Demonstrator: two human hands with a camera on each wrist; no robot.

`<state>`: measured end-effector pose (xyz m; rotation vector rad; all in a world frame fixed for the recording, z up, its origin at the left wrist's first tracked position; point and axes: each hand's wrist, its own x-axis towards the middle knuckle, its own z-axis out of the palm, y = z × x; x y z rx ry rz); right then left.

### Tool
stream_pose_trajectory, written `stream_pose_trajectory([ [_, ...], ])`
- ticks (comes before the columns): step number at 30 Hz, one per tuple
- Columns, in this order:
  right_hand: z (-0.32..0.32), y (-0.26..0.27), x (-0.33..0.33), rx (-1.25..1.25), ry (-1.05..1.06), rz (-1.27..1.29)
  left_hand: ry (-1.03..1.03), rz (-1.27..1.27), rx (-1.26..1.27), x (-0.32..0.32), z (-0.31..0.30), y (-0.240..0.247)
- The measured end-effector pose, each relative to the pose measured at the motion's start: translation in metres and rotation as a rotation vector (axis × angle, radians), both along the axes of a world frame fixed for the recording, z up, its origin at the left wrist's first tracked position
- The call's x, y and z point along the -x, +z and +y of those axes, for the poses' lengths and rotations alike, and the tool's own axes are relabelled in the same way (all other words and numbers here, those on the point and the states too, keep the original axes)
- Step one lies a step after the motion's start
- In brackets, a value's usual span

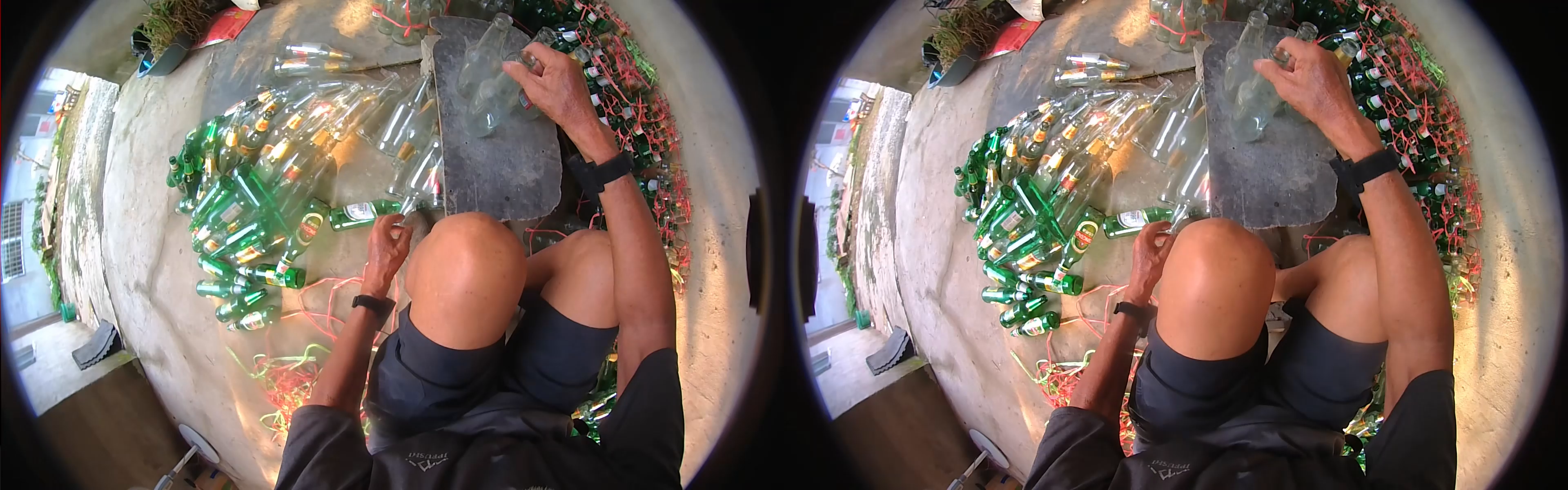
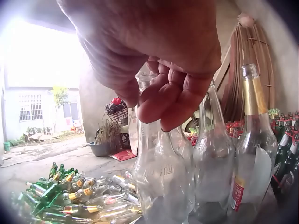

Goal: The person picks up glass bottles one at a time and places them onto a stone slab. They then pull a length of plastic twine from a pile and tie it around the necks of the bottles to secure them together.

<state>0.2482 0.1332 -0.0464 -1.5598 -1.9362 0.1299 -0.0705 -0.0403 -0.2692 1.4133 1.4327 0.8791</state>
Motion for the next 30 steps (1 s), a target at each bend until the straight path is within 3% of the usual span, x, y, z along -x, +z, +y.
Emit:
stream_pose_trajectory([
  [30,0.004,-0.005,-0.004,0.033,0.019,0.077,-0.018,0.075,-0.047,-0.015,0.027,-0.020],
])
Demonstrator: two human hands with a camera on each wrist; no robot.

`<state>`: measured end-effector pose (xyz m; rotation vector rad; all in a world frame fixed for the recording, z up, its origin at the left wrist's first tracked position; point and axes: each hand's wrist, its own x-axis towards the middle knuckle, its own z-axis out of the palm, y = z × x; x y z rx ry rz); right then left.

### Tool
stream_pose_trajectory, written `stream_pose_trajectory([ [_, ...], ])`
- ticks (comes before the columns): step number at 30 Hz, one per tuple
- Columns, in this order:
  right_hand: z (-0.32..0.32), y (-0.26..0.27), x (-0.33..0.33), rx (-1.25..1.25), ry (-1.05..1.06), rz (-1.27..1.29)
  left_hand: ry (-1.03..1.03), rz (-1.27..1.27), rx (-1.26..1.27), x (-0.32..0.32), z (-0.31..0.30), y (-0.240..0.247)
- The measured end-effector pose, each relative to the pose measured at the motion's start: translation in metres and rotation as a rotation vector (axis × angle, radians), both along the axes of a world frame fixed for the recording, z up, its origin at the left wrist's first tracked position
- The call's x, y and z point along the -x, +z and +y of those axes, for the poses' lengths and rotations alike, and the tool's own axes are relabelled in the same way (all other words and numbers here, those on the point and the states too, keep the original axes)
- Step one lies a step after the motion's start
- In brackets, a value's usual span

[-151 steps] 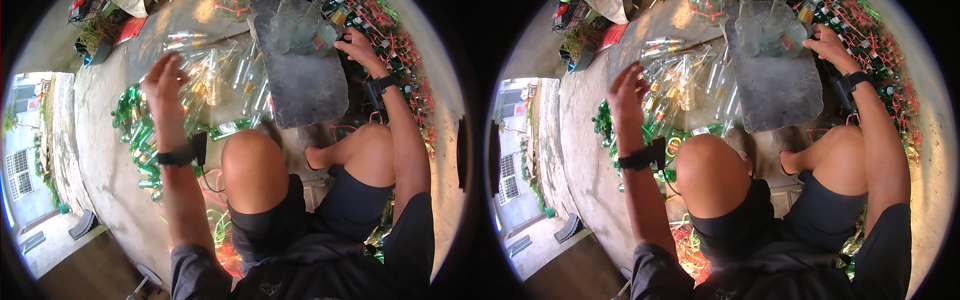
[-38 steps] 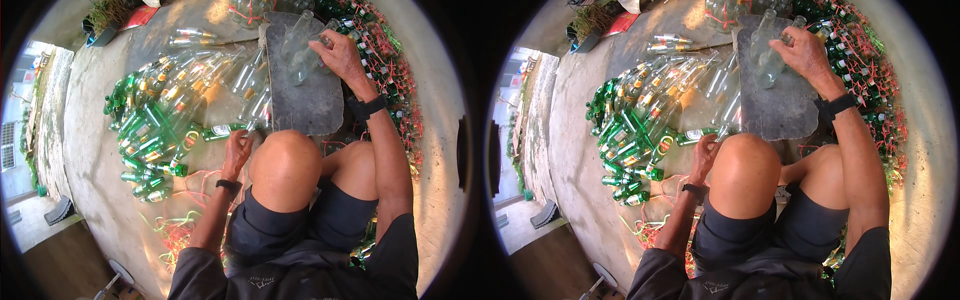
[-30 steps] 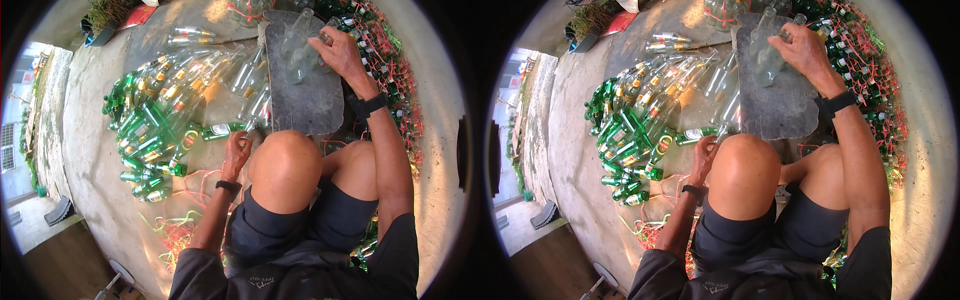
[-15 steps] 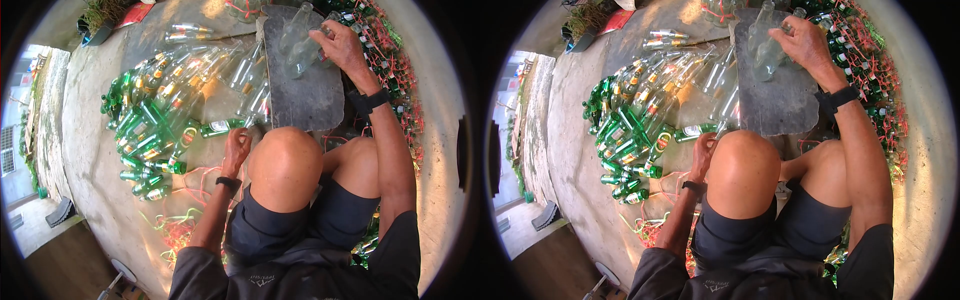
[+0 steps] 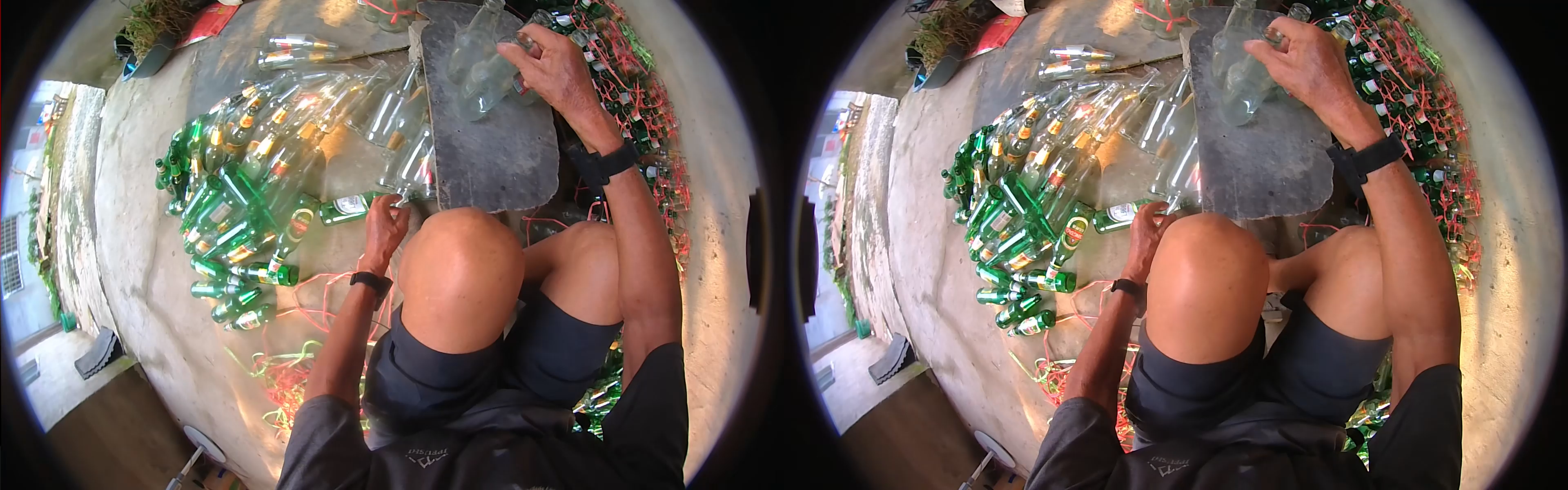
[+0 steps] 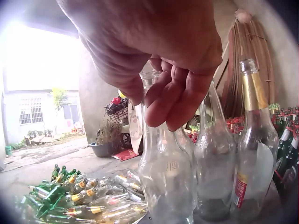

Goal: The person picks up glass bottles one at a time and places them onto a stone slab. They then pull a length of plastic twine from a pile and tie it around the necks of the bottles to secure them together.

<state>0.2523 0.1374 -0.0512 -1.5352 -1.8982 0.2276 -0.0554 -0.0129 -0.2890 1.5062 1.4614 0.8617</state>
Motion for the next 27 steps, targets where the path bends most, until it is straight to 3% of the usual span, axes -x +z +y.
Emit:
stream_pose_trajectory([
  [14,-0.002,0.007,0.001,0.110,-0.004,-0.031,-0.009,0.073,-0.045,-0.017,0.058,-0.005],
  [20,0.003,-0.003,-0.004,0.090,-0.022,-0.050,0.103,0.270,-0.047,-0.021,0.099,-0.029],
  [22,-0.003,0.001,-0.005,0.220,-0.037,0.073,0.216,0.380,-0.123,-0.023,0.106,-0.037],
  [27,-0.007,0.004,-0.003,0.291,-0.066,-0.008,0.178,0.438,-0.036,-0.021,0.118,-0.043],
])
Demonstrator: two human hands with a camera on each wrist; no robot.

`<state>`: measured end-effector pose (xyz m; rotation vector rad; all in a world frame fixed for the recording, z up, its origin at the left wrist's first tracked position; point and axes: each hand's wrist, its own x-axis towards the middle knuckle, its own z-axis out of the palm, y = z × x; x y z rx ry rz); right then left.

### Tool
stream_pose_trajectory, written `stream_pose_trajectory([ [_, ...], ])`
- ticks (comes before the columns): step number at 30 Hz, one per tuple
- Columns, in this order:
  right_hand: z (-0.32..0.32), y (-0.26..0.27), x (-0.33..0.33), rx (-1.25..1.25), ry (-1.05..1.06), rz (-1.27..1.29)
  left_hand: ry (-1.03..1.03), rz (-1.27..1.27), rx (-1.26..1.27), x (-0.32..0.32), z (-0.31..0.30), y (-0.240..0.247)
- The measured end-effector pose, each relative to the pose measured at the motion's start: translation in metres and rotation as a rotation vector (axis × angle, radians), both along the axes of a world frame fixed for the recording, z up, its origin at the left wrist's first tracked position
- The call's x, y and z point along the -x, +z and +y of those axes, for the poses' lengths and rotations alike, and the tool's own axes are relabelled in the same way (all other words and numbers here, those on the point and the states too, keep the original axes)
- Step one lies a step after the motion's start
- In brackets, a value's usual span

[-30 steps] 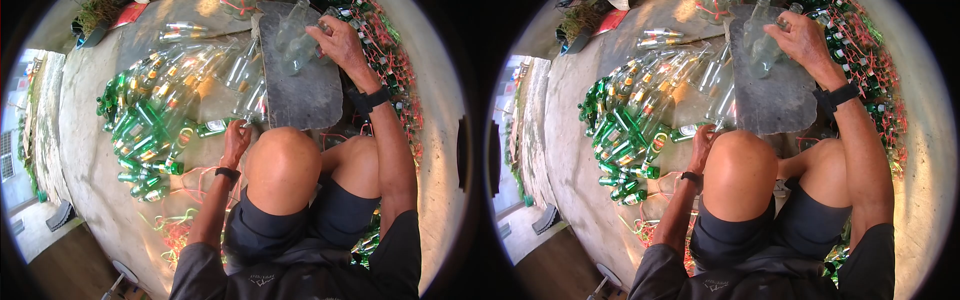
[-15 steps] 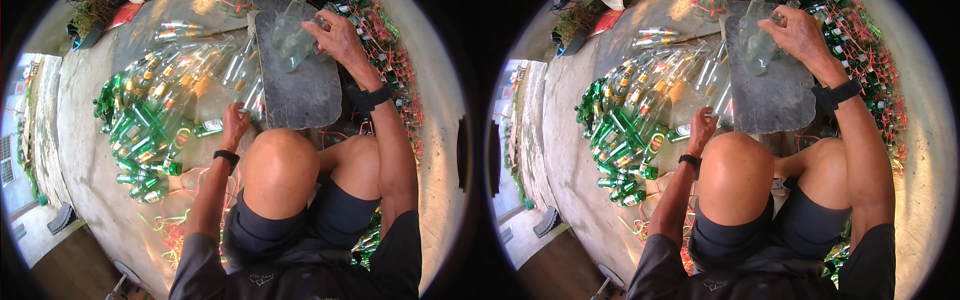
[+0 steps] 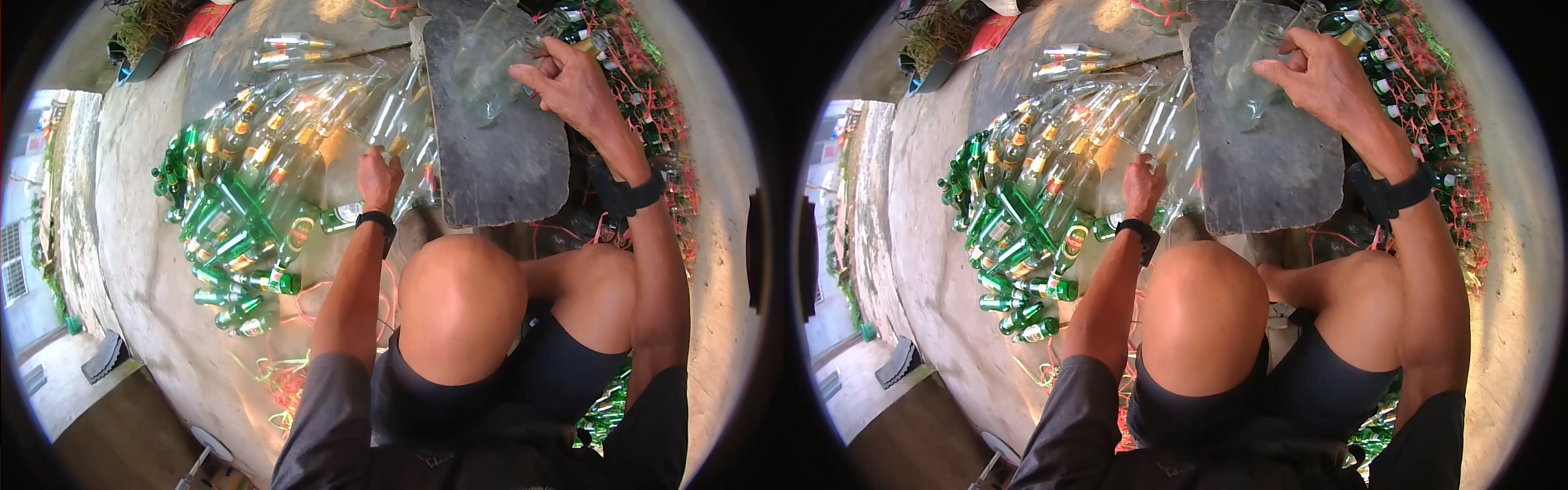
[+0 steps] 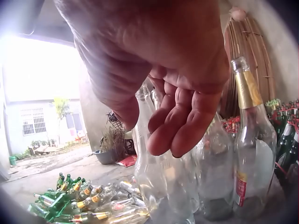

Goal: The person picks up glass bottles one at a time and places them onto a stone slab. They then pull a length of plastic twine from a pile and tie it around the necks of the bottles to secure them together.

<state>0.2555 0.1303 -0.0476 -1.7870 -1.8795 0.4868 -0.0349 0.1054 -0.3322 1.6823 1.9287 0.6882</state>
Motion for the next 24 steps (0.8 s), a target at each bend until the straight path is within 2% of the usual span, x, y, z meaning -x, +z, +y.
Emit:
stream_pose_trajectory([
  [1,-0.001,0.000,-0.001,0.013,-0.007,-0.008,-0.018,-0.038,0.089,0.000,0.002,0.000],
  [4,-0.004,0.000,-0.004,-0.005,-0.002,-0.030,-0.065,-0.053,0.122,-0.001,0.004,-0.006],
  [9,-0.006,0.002,-0.005,-0.024,0.005,-0.023,-0.103,-0.045,0.093,-0.002,0.011,-0.014],
  [13,-0.007,0.003,-0.009,0.023,-0.003,-0.030,-0.158,-0.045,0.088,0.000,0.017,-0.006],
  [16,-0.011,0.008,-0.009,0.097,-0.053,0.002,-0.123,-0.117,0.018,0.000,0.020,0.002],
  [19,-0.012,0.008,-0.017,0.062,0.006,-0.047,-0.105,-0.176,-0.006,0.000,0.023,0.018],
  [24,-0.021,0.009,-0.022,0.093,-0.007,-0.076,-0.088,-0.233,-0.004,0.013,0.024,0.036],
])
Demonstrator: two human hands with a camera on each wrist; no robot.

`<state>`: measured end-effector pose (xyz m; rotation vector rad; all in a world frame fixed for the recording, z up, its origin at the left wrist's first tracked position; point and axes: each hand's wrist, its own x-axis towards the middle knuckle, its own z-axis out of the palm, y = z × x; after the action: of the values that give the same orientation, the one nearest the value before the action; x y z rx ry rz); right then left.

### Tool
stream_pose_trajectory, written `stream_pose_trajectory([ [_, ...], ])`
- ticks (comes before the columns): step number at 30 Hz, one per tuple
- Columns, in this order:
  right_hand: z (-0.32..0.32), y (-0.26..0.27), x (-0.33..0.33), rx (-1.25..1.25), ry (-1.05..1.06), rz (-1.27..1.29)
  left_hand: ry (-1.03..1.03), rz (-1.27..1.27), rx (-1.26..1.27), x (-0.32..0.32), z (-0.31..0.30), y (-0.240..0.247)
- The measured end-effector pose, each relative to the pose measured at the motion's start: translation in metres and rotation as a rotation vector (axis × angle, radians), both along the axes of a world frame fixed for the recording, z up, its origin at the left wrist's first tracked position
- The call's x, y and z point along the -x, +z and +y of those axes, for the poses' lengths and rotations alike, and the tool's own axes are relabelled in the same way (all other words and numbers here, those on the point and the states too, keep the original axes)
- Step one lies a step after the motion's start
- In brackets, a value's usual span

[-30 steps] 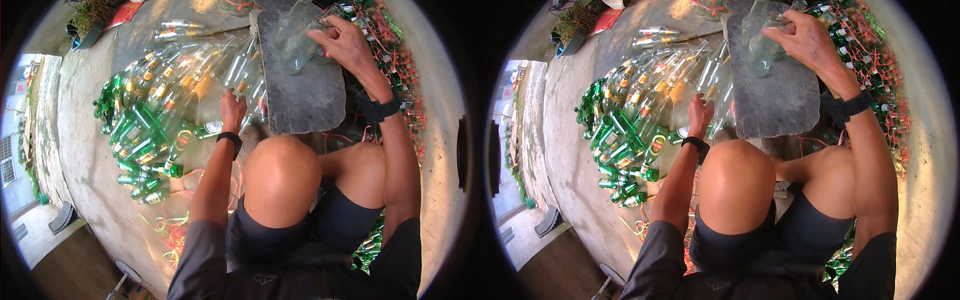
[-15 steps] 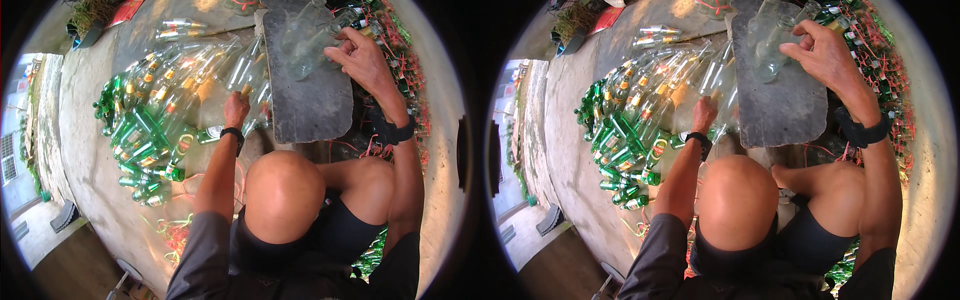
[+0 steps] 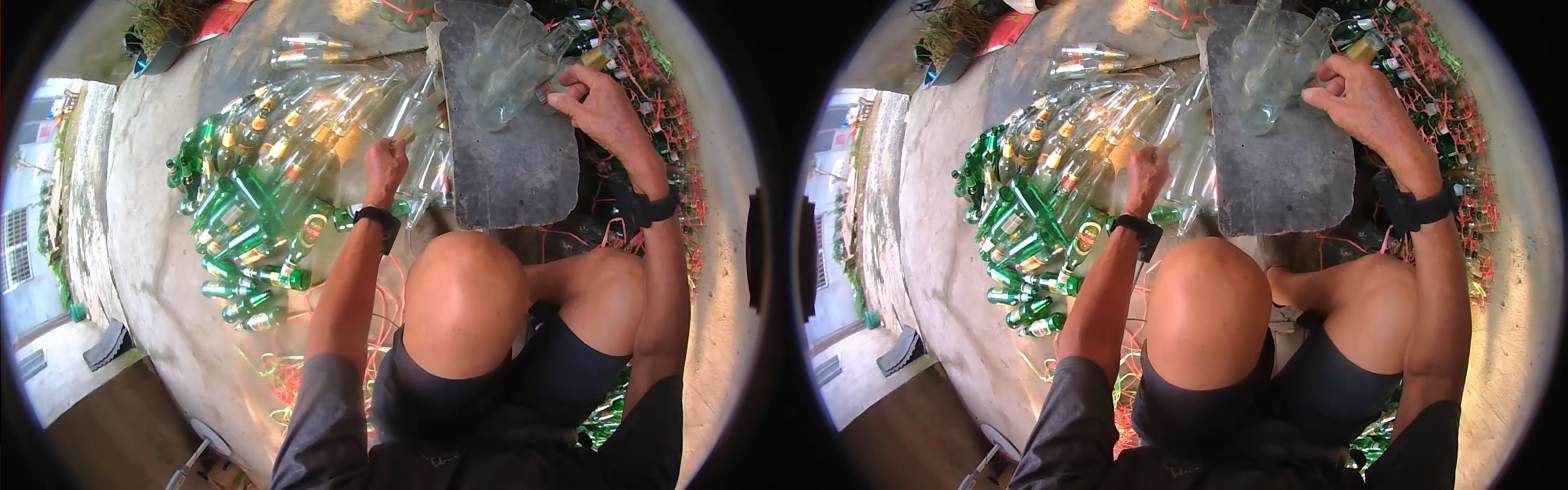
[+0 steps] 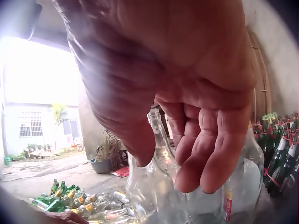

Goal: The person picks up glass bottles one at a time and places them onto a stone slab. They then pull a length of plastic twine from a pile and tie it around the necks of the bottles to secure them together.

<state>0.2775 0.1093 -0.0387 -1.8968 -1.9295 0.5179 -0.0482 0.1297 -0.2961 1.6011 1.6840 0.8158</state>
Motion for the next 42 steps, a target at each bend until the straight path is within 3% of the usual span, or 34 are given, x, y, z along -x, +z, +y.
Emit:
stream_pose_trajectory([
  [11,-0.014,0.016,-0.004,0.068,0.022,-0.040,0.011,0.072,0.020,0.029,-0.029,0.059],
  [14,-0.017,0.017,-0.005,0.089,0.038,-0.011,0.014,-0.022,0.087,0.039,-0.038,0.084],
  [17,-0.020,0.015,-0.003,0.043,0.040,-0.020,0.011,0.135,-0.005,0.051,-0.042,0.080],
  [25,-0.026,0.017,0.030,-0.048,0.210,0.012,-0.041,0.226,-0.138,0.074,-0.059,0.113],
  [32,-0.029,0.005,0.071,-0.283,0.505,0.088,-0.141,0.301,-0.239,0.055,-0.077,0.219],
  [39,-0.049,0.032,0.110,-0.236,0.544,0.130,-0.283,0.351,-0.236,0.015,-0.085,0.305],
  [42,-0.052,0.029,0.112,-0.357,0.570,0.257,-0.339,0.331,-0.277,0.000,-0.080,0.313],
])
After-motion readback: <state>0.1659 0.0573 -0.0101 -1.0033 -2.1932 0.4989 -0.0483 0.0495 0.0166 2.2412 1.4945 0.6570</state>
